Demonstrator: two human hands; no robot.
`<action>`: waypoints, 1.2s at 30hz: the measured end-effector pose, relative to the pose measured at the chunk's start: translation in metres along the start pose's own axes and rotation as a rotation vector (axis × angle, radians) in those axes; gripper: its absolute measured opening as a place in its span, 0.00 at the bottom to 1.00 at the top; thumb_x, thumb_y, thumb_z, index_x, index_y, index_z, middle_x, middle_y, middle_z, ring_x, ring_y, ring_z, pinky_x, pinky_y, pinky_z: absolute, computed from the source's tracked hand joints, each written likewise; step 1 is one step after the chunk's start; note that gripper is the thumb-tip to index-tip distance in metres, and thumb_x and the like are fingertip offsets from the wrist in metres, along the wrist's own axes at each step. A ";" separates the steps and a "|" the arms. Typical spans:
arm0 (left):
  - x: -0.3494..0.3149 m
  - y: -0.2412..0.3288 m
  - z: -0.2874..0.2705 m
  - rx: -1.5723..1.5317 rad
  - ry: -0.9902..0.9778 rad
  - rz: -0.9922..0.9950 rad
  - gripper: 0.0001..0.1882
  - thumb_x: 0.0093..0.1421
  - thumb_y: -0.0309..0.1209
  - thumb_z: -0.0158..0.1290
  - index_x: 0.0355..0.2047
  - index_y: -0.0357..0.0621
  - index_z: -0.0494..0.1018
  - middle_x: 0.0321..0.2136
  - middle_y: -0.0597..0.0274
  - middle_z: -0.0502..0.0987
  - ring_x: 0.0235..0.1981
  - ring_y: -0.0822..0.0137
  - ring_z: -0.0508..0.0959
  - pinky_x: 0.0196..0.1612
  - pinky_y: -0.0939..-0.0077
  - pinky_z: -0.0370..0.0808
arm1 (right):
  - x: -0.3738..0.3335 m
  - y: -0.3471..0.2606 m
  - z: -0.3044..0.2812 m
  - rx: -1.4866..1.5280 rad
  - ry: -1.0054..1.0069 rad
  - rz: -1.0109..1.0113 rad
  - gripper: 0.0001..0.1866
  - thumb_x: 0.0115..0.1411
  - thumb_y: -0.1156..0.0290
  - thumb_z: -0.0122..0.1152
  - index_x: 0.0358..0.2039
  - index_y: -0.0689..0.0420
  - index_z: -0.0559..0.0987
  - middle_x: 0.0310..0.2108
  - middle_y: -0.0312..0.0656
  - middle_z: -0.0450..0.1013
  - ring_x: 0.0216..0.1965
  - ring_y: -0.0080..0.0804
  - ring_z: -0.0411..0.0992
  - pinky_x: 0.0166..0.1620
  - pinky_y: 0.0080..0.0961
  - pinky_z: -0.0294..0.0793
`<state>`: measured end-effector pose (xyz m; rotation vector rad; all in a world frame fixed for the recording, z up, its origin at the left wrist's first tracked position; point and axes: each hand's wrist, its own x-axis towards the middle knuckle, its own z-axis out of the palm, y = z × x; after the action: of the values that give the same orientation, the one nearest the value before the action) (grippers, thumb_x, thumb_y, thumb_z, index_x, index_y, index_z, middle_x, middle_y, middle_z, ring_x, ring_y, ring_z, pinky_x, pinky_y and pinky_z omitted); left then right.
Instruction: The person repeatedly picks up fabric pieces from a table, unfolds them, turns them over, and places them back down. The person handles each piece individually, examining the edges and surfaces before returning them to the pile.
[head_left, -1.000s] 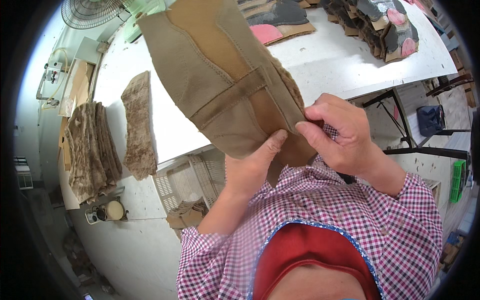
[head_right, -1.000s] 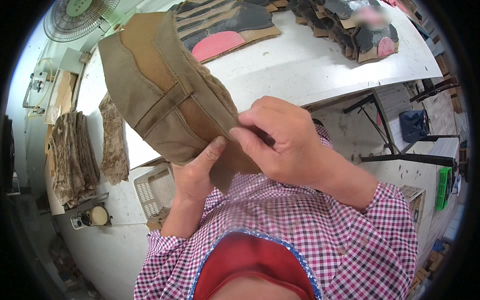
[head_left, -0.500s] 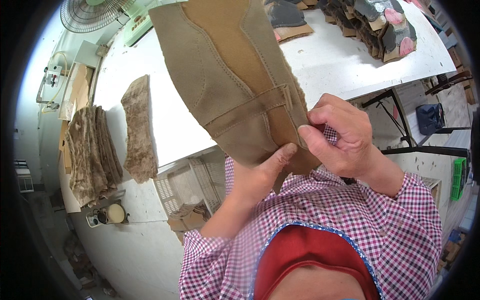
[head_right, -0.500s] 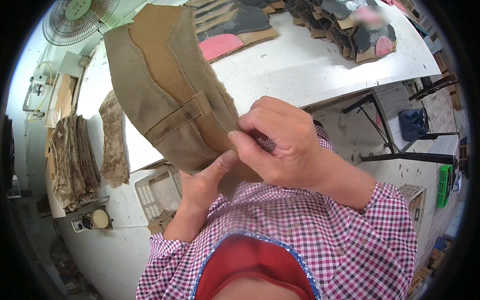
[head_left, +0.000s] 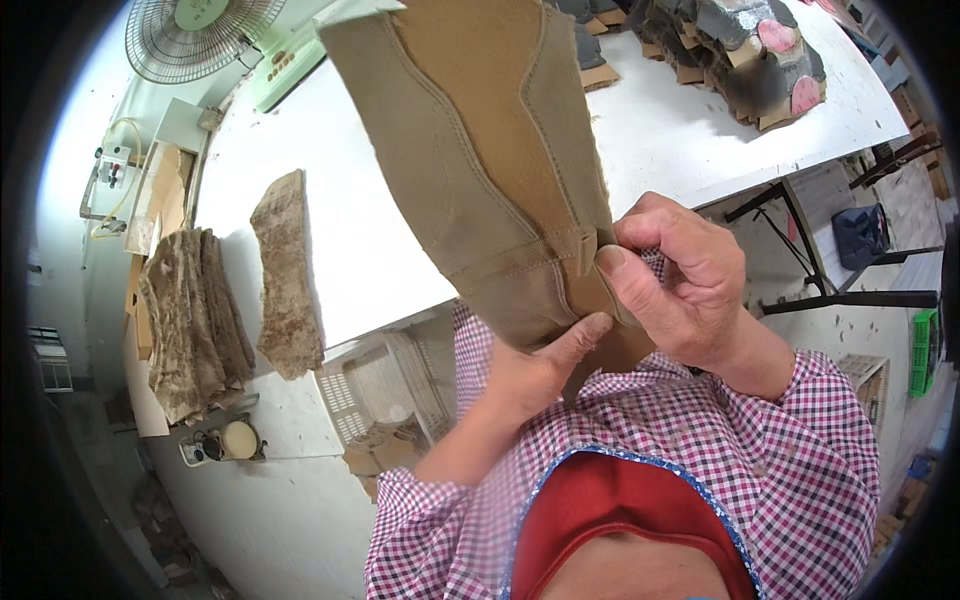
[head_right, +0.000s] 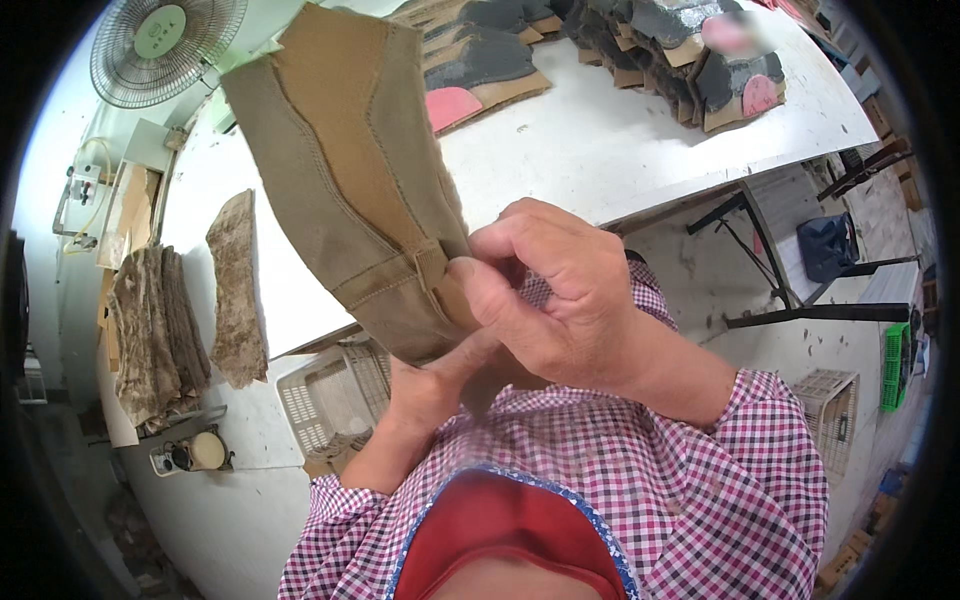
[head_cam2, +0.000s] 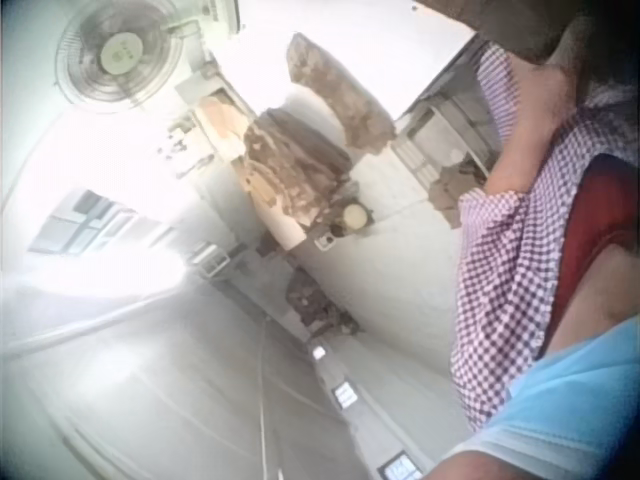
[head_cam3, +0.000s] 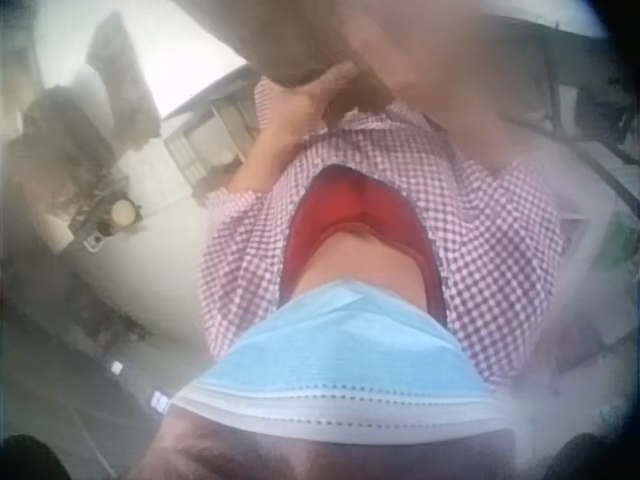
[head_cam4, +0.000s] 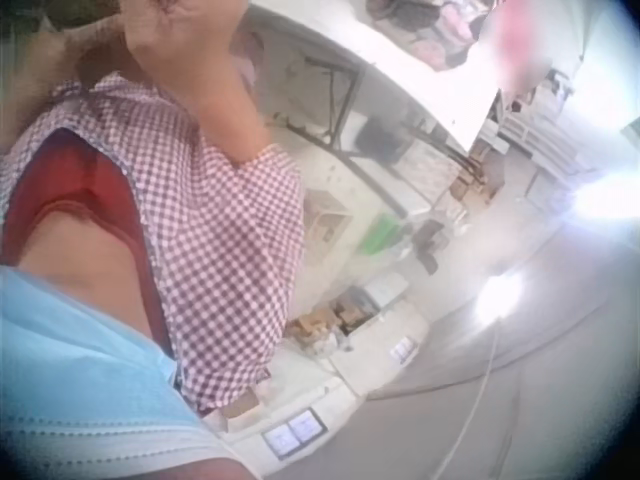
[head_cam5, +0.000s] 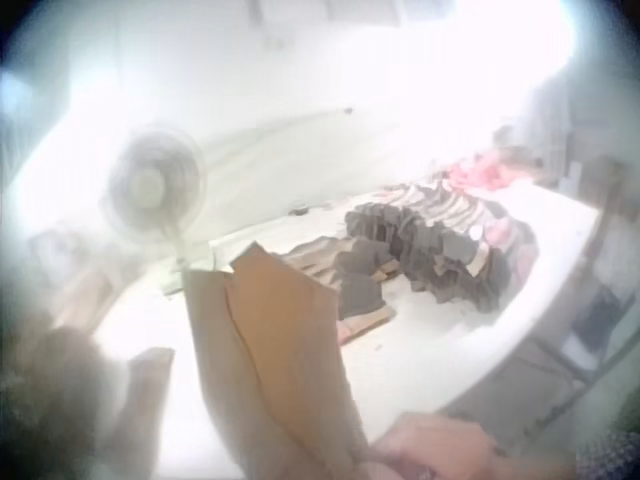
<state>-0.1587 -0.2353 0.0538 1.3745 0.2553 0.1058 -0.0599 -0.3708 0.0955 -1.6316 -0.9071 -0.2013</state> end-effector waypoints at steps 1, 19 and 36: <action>-0.001 -0.002 0.000 0.011 -0.005 -0.010 0.18 0.58 0.28 0.61 0.48 0.37 0.71 0.39 0.61 0.77 0.38 0.70 0.77 0.40 0.76 0.76 | 0.001 0.000 -0.001 0.002 0.006 0.000 0.02 0.53 0.80 0.61 0.27 0.63 0.76 0.21 0.39 0.70 0.20 0.23 0.68 0.24 0.19 0.67; -0.005 -0.020 0.013 -0.046 -0.103 -0.044 0.18 0.58 0.29 0.61 0.47 0.37 0.73 0.41 0.61 0.77 0.41 0.68 0.76 0.44 0.73 0.76 | 0.036 -0.011 -0.005 0.396 0.258 0.283 0.05 0.59 0.75 0.60 0.30 0.63 0.77 0.23 0.28 0.72 0.23 0.09 0.65 0.26 0.08 0.64; 0.029 0.012 -0.068 0.727 0.092 0.627 0.20 0.54 0.21 0.58 0.49 0.37 0.71 0.39 0.52 0.78 0.38 0.60 0.80 0.42 0.70 0.76 | 0.099 0.029 -0.027 0.977 -0.076 0.132 0.12 0.69 0.65 0.49 0.45 0.58 0.74 0.20 0.37 0.72 0.15 0.15 0.62 0.13 0.09 0.53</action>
<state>-0.1464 -0.1616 0.0506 2.1413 -0.0897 0.6480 0.0350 -0.3511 0.1388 -0.7778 -0.7627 0.3582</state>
